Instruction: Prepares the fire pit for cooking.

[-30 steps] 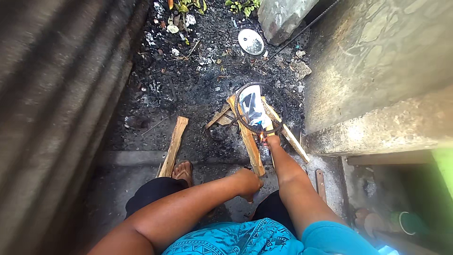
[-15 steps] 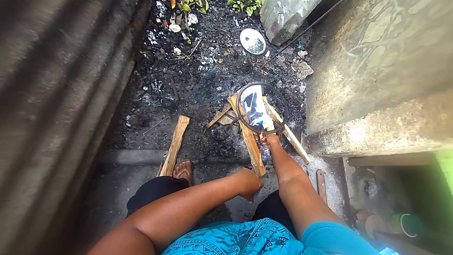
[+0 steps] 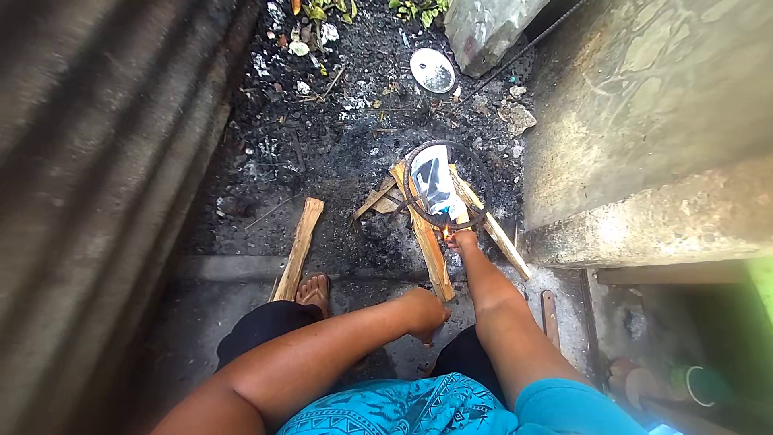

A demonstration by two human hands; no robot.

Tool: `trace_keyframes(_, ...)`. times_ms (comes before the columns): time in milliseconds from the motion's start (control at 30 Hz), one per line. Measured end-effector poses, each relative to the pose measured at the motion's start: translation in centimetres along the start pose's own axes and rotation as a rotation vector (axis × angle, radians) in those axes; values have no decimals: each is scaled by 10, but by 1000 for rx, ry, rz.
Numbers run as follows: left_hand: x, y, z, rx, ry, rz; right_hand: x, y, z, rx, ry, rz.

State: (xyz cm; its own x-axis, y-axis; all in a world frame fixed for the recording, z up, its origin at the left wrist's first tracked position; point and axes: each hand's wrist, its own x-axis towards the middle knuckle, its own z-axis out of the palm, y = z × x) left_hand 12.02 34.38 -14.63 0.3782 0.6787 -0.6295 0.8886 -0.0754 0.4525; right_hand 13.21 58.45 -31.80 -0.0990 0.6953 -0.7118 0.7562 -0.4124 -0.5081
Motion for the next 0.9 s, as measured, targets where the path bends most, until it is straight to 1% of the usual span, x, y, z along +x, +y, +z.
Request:
trace_keyframes(133,1,1,1,3,-7,-4,0,0,-2,2,19,27)
trace_keyframes(267,2,0,1,10,-7,2,3,2,-6,15,81,24)
trace_keyframes(433,0,1,-1,0,-5,1,2,12,-16,56,122,53)
trace_keyframes(733,1,0,0,9,-4,6,3,16,-19,110,63,122)
trace_keyframes(900,1,3,0,13,30,47,0,18,-25,114,14,155)
